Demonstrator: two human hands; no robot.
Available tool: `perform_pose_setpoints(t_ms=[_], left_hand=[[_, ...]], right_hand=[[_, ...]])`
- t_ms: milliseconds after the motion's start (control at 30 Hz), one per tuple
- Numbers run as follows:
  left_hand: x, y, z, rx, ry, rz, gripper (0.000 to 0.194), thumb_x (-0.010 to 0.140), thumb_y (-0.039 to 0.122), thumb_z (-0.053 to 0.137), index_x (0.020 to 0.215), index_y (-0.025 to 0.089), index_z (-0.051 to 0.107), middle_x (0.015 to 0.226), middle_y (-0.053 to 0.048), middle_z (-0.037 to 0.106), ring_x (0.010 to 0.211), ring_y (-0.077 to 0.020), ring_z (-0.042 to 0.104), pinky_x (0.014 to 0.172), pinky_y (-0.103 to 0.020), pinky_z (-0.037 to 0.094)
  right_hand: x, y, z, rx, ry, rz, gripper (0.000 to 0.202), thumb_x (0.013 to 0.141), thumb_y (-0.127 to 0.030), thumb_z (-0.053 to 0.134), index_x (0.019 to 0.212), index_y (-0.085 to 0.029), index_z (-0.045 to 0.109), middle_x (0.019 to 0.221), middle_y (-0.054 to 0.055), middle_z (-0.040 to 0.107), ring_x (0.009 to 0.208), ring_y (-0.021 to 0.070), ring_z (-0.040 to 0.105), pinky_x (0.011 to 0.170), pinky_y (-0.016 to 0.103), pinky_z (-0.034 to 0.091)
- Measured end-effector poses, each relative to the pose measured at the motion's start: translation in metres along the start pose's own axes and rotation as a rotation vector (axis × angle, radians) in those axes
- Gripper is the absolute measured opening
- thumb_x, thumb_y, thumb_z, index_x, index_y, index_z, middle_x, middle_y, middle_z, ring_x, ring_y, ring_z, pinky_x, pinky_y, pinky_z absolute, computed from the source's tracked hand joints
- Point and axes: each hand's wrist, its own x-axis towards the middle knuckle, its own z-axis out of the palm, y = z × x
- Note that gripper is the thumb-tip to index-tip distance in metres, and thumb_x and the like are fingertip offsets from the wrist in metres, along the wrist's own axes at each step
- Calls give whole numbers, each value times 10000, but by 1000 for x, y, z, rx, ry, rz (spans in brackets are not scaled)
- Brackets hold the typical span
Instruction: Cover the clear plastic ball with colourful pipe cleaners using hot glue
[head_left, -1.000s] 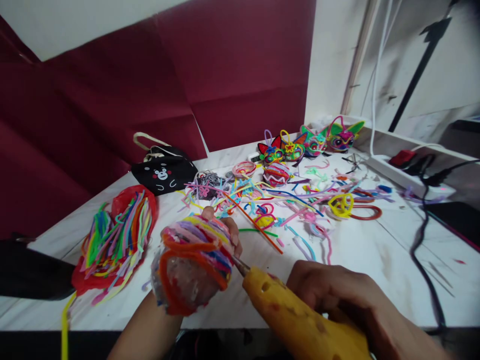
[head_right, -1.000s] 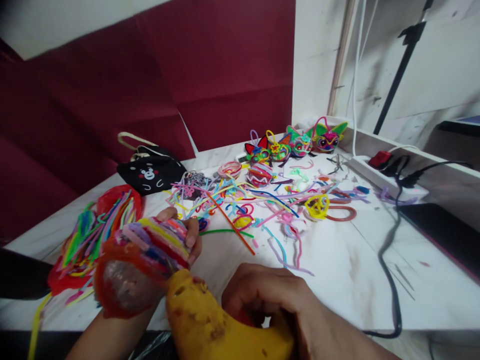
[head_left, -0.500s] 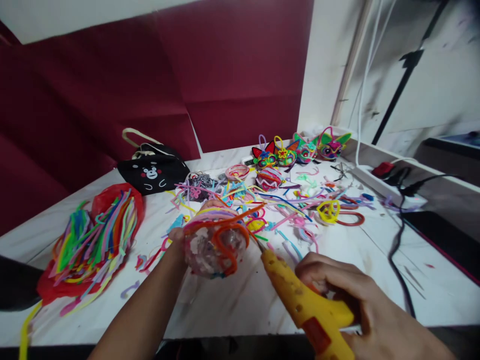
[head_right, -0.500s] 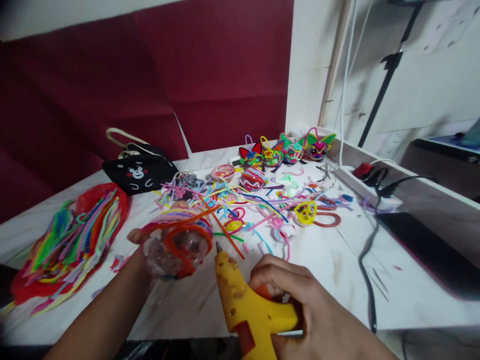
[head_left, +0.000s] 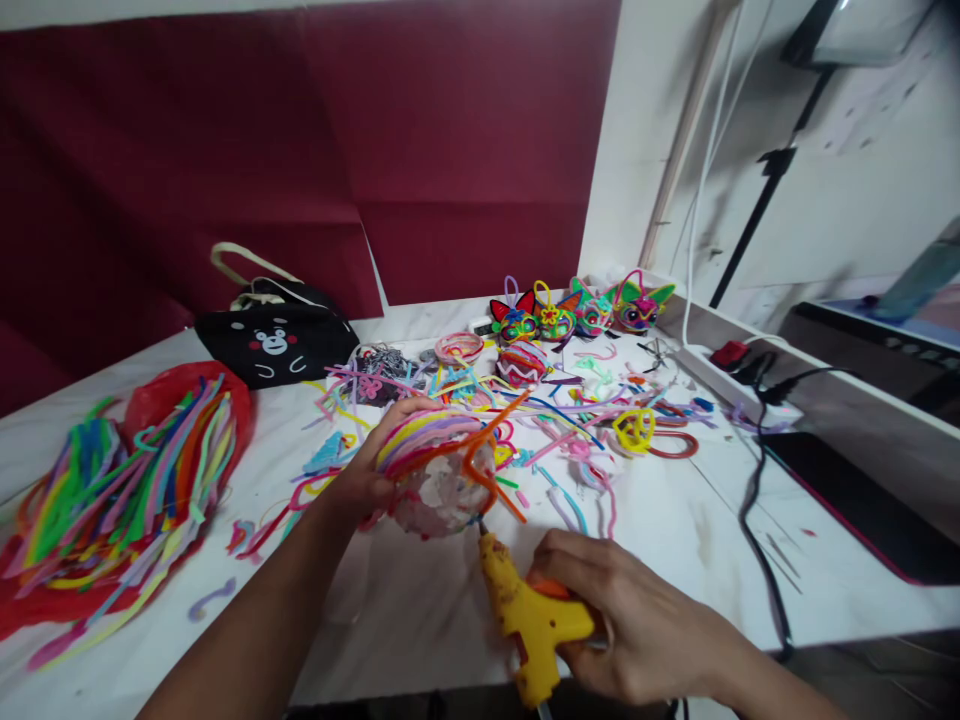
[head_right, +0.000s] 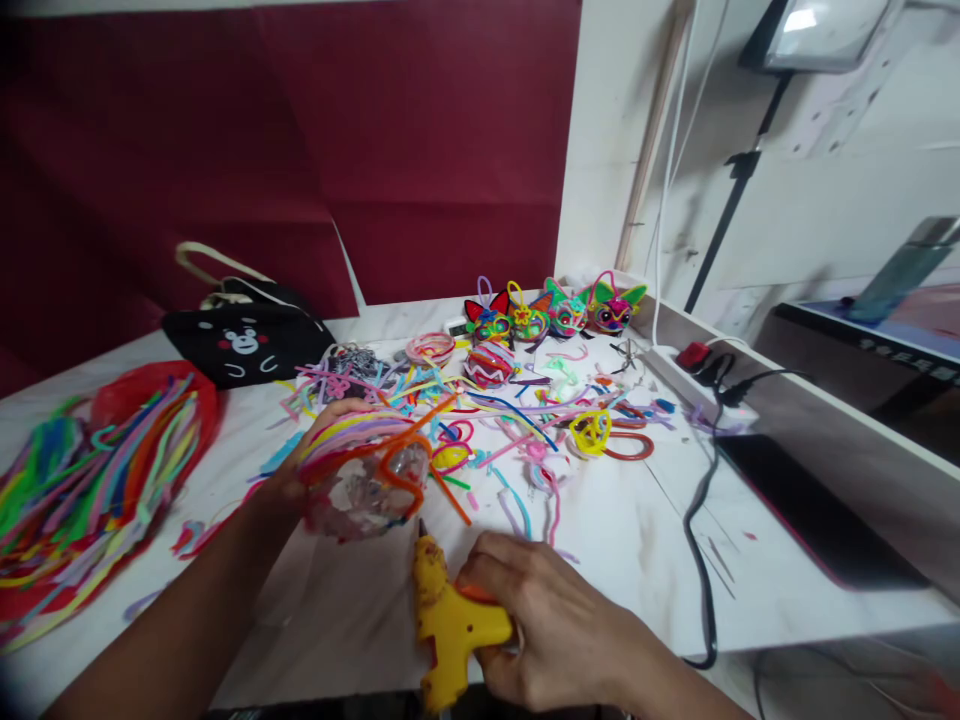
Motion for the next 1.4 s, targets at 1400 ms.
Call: perform_pose_setpoints(t_ms=[1400], left_hand=[[10,7,18,555,-109,238,744,688,527,834,1329,264,566,1293,-103,633,1083,-307,658,871,-365,576]], right_hand=[[94,-28,-85,-465,137,-458,203,1036,-190,456,982,-119,638,906,105,660,822,191,591,743,303,470]])
